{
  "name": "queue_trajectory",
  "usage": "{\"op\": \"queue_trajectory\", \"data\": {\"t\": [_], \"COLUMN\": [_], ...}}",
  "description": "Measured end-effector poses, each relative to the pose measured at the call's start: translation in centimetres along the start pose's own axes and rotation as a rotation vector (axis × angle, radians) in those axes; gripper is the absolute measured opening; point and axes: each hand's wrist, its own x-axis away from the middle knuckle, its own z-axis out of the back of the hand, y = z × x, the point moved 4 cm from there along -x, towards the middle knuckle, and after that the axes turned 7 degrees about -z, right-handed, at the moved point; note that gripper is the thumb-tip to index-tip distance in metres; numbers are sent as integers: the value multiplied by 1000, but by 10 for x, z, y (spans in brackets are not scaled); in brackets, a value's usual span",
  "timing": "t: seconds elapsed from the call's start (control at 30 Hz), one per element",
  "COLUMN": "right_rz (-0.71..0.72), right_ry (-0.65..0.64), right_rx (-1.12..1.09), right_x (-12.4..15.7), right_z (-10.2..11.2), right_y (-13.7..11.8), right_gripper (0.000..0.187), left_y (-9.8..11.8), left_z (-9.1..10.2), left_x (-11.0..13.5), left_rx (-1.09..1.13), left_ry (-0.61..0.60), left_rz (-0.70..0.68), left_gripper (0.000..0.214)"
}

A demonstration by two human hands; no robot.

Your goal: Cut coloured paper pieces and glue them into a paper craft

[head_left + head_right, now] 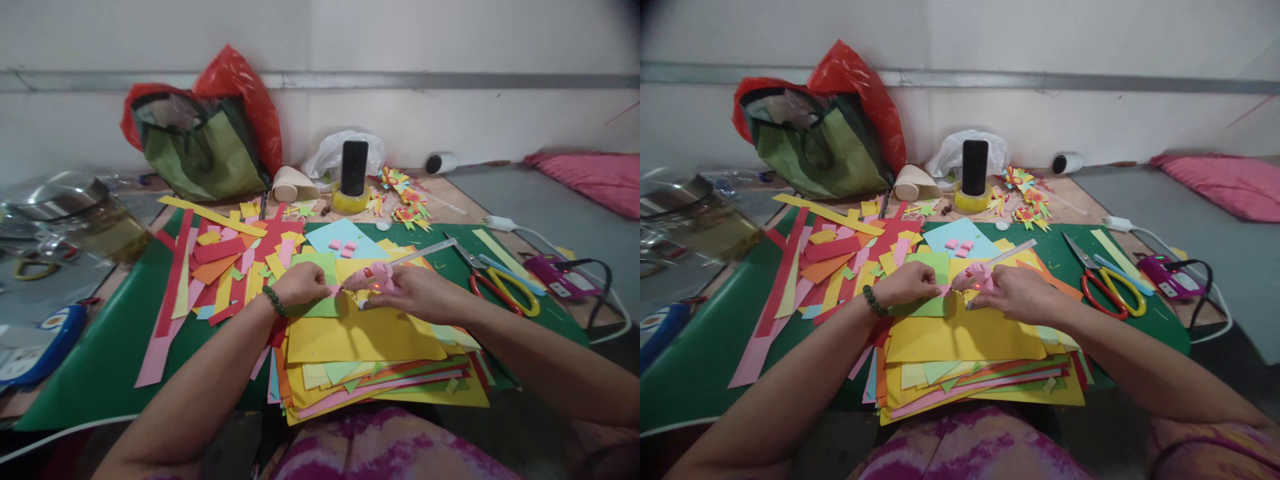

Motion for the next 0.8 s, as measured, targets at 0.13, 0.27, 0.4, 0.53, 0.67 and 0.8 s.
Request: {"op": "queue_trajectory", "data": {"t": [0.13,0.27,0.4,0.53,0.67,0.8], "right_rz": [-20,-31,-41,-13,-15,-59], "right_ry": [-88,-82,-55,-56,-19,-33], "right_rx": [73,59,51,32,-24,-13], "right_x": [2,1,0,1,0,-2], "right_z": [-2,-1,0,-1,1,1], "right_y": [-1,-2,-3,-1,-1,-1], "right_gripper": [52,52,53,51,51,53], "left_y": [1,2,1,0,-1,0], "left_z": [0,0,0,-1,-1,-1], "left_x": [1,2,1,1,1,1], "left_rx": [-1,6,5,-7,-3,-1], "left_ry": [-8,-12,-9,-10,-10,-22], "left_rz": [11,15,8,-6,3,7], "left_gripper": [17,19,20,18,19,21]}}
